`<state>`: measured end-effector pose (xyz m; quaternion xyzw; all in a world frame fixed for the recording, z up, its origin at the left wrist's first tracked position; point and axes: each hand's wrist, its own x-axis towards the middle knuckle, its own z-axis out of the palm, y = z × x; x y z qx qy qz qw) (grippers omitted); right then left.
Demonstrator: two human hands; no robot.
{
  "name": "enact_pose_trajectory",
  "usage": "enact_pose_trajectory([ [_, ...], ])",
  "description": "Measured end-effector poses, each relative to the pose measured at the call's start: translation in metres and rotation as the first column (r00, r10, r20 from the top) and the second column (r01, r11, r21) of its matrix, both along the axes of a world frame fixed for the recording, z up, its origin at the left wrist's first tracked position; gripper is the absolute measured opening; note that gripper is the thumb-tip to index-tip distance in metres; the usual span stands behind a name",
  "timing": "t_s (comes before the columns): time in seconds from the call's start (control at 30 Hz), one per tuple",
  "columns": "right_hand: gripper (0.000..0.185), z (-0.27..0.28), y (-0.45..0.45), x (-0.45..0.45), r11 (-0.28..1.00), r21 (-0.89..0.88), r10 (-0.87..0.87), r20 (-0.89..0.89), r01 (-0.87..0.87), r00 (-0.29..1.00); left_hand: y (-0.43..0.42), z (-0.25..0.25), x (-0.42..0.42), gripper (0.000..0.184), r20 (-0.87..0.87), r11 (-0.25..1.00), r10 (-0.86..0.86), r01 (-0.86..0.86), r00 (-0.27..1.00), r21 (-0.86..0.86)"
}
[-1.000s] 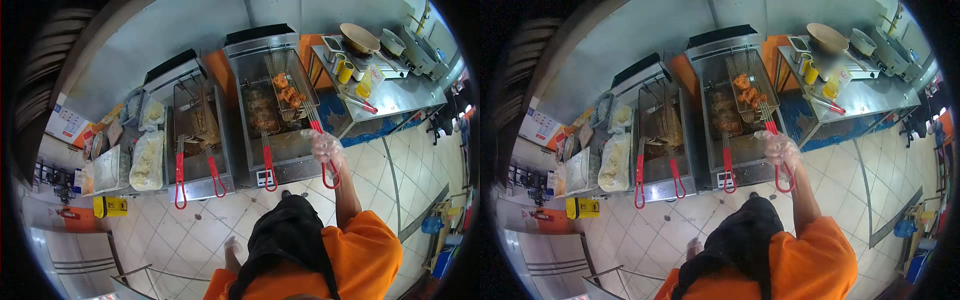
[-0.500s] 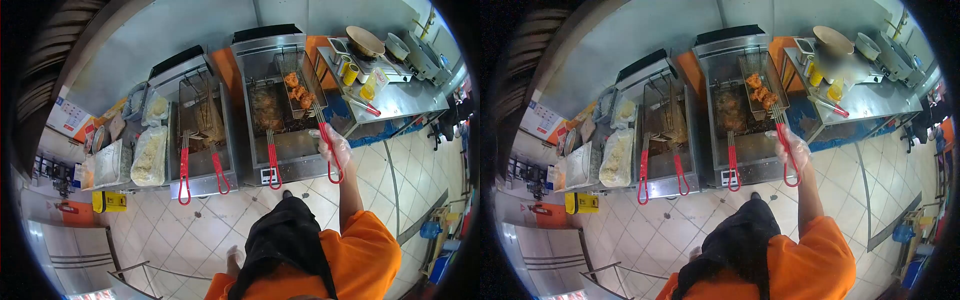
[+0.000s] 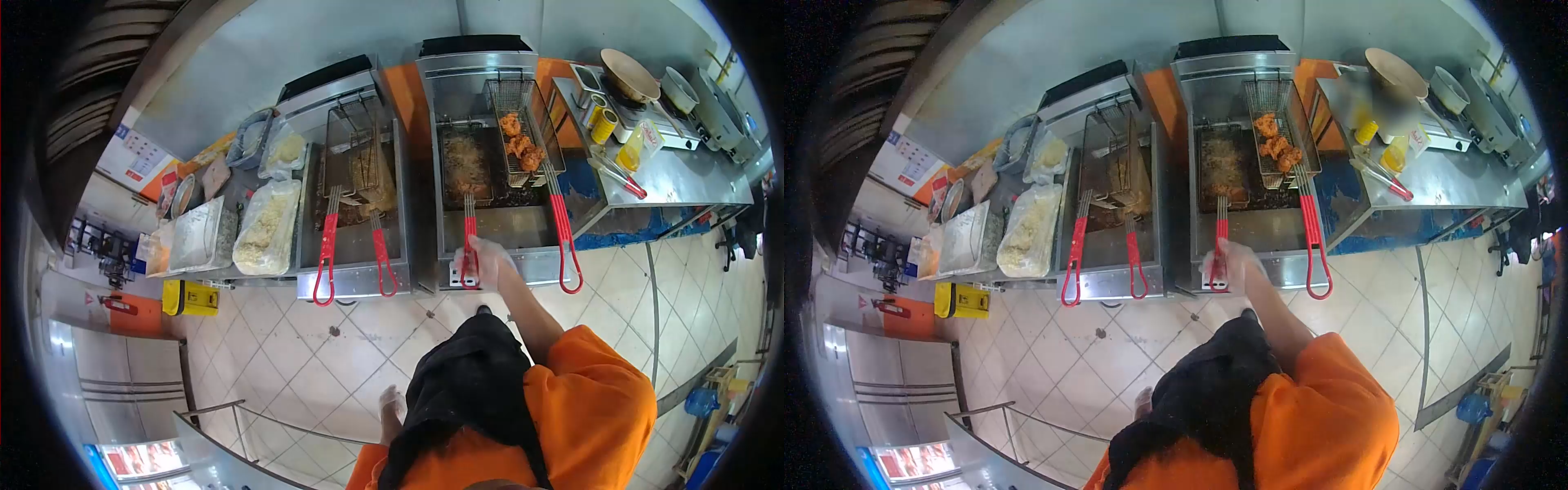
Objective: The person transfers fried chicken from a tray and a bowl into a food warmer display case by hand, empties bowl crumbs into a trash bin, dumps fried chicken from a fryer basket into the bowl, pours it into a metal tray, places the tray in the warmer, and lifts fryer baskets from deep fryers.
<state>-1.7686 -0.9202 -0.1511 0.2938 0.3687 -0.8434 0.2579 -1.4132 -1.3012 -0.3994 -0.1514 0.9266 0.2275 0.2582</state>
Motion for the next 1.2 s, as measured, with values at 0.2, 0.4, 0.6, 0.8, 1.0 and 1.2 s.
enact_pose_trajectory([
  [0.2, 0.020, 0.043, 0.001, -0.028, 1.000, 0.000, 0.001, -0.220, -0.001, 0.976, 0.013, 0.027, 0.021, 0.025, 0.112, 0.994, -0.071, 0.080, 0.991, -0.080],
  [0.4, 0.012, 0.031, -0.011, 0.029, 0.953, 0.301, 0.112, -0.273, -0.026, 0.956, -0.013, -0.066, 0.061, 0.026, 0.026, 0.963, -0.256, 0.258, 0.966, -0.082],
  [0.6, 0.019, 0.006, -0.004, 0.033, 0.971, 0.239, 0.063, -0.262, 0.002, 0.963, -0.019, -0.081, 0.102, 0.028, 0.105, 0.634, 0.611, -0.565, 0.784, 0.529],
  [0.8, 0.015, 0.003, 0.018, 0.007, 0.960, 0.281, 0.071, -0.215, -0.008, 0.974, -0.029, -0.025, 0.038, 0.037, 0.053, 0.982, 0.181, -0.183, 0.982, 0.042],
  [1.0, 0.018, -0.016, 0.001, 0.055, 0.061, 0.994, 0.526, -0.108, 0.089, 0.843, -0.031, 0.027, 0.006, 0.040, 0.191, 0.831, 0.467, -0.502, 0.863, 0.238],
  [1.2, 0.029, -0.037, -0.007, 0.129, -0.369, 0.875, 0.799, 0.127, 0.313, 0.588, -0.053, -0.041, 0.056, 0.035, 0.110, 0.755, 0.494, -0.488, 0.863, 0.438],
])
